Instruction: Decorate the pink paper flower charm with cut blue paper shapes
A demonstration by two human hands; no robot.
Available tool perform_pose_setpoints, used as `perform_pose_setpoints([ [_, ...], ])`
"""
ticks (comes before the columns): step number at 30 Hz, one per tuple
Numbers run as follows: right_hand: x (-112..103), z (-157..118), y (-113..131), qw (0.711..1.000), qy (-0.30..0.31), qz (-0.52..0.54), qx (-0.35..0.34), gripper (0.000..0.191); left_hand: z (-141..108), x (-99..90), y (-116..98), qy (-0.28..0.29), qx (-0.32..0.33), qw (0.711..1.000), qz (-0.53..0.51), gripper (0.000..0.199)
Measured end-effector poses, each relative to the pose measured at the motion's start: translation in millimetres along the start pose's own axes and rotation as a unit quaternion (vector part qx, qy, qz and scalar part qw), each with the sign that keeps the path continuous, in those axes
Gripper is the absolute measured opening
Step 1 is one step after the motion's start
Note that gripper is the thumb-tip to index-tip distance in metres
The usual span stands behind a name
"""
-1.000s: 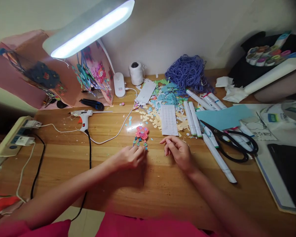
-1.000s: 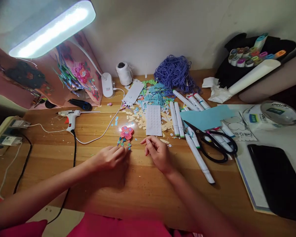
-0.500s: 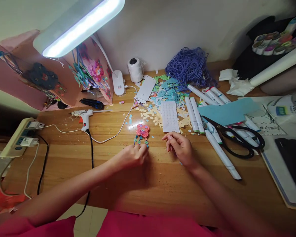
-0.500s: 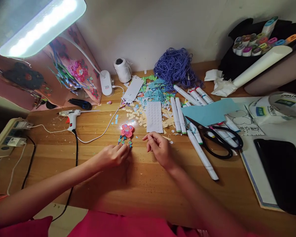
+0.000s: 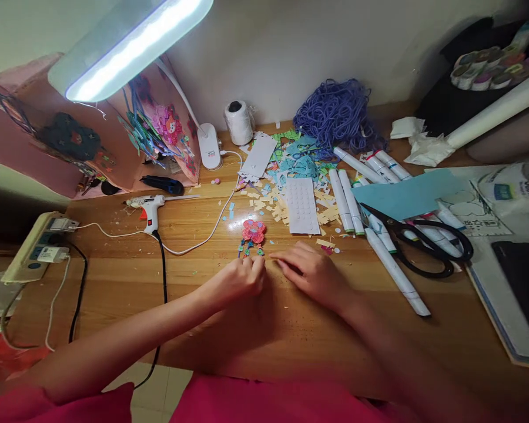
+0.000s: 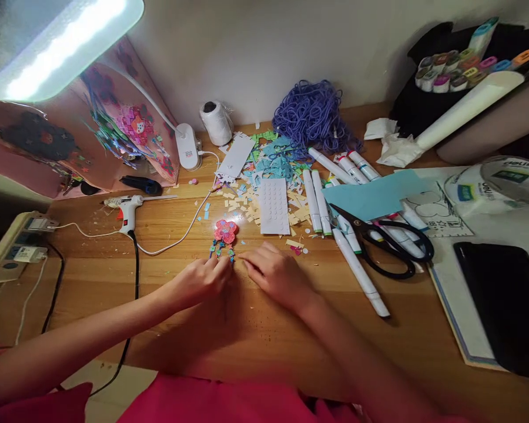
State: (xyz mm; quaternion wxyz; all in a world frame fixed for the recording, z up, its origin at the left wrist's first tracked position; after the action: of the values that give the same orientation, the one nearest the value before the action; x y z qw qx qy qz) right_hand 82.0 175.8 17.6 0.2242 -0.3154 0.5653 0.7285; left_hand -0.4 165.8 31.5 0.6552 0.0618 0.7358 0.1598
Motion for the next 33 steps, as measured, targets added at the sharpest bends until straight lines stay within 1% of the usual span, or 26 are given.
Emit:
perform_pose_setpoints([
  [3, 11, -2, 10, 0.997, 0.03, -0.066, -0.042, 0.027, -1, -0.9, 0, 0.012, 0.0, 1.0, -0.008, 0.02],
  [6, 15, -3, 15, 0.993, 0.033, -0.102, -0.058, 0.03, -2, -0.6, 0, 0.015, 0.0, 1.0, -0.018, 0.021],
  [13, 14, -2, 17, 0.991, 0.021, -0.115, -0.06, 0.024, -5, 2.2, -1, 0.004, -0.005, 0.999, -0.042, 0.022],
  [21, 16, -2, 19, 0.989, 0.022, -0.134, -0.063, 0.022, -17, 4.6, 5, -0.019, -0.043, 0.996, -0.078, 0.023],
  [24, 17, -2, 21, 0.987, 0.023, -0.145, -0.067, 0.023, -24, -0.3, 3, -0.04, -0.072, 0.992, -0.096, 0.021],
  [27, 16, -2, 23, 0.986, 0.016, -0.151, -0.074, 0.023, -29, -3.2, 0, -0.057, -0.116, 0.985, -0.118, 0.02],
  [33, 17, -2, 28, 0.982, 0.009, -0.167, -0.084, 0.021, -35, 4.9, -6, -0.084, -0.2, 0.965, -0.149, 0.023],
])
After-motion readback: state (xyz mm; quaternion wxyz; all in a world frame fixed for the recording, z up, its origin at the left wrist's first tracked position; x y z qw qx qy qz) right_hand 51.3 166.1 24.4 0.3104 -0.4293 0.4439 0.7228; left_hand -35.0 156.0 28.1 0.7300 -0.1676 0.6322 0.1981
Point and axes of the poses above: each hand's wrist, its own z-axis towards the middle knuckle, its own x-axis out of the palm, y = z × x, the point moved 9 cm from there along z, towards the middle knuckle, and after that the axes turned 7 degrees about x, right-handed, at the moved point
